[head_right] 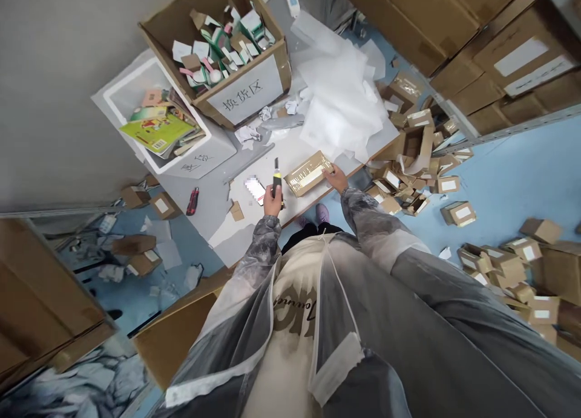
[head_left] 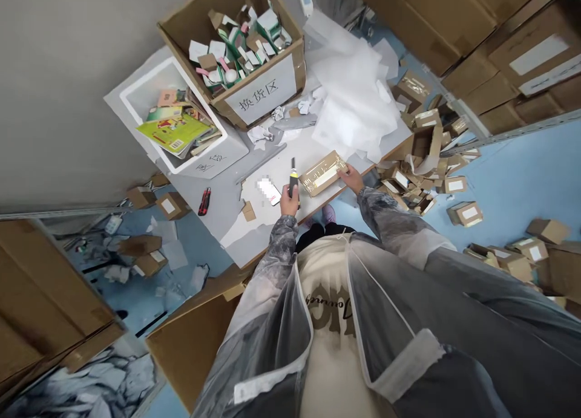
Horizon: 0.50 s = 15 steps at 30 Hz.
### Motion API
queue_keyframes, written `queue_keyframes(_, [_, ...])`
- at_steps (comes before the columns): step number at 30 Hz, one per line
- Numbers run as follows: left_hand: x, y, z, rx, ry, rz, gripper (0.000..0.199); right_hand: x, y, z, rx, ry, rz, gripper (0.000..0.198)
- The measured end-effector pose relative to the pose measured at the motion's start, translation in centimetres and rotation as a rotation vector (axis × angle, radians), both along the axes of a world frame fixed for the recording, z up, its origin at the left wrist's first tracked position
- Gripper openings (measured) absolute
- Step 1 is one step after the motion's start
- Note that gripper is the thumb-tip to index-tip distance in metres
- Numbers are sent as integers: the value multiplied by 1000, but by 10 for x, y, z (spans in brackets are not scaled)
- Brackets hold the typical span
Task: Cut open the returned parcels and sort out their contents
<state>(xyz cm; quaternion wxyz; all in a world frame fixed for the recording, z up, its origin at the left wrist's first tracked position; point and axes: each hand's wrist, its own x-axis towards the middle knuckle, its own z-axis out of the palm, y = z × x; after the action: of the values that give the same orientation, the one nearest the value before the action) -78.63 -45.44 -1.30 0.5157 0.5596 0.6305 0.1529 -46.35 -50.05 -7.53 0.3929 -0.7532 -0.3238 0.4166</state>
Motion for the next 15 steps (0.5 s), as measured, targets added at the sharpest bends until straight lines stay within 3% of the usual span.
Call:
queue_keyframes(4, [45, 27, 16, 192, -10, -320, 38, 1, -2, -8, 11, 6, -52, 91])
queue_keyframes(9, [97, 49, 35, 365, 299, -700, 49, 0, -5, -12, 7, -46, -93, 88])
queue_keyframes(15, [118, 39, 49, 374, 543, -803, 45, -5, -1, -16, -12, -80, -159, 69])
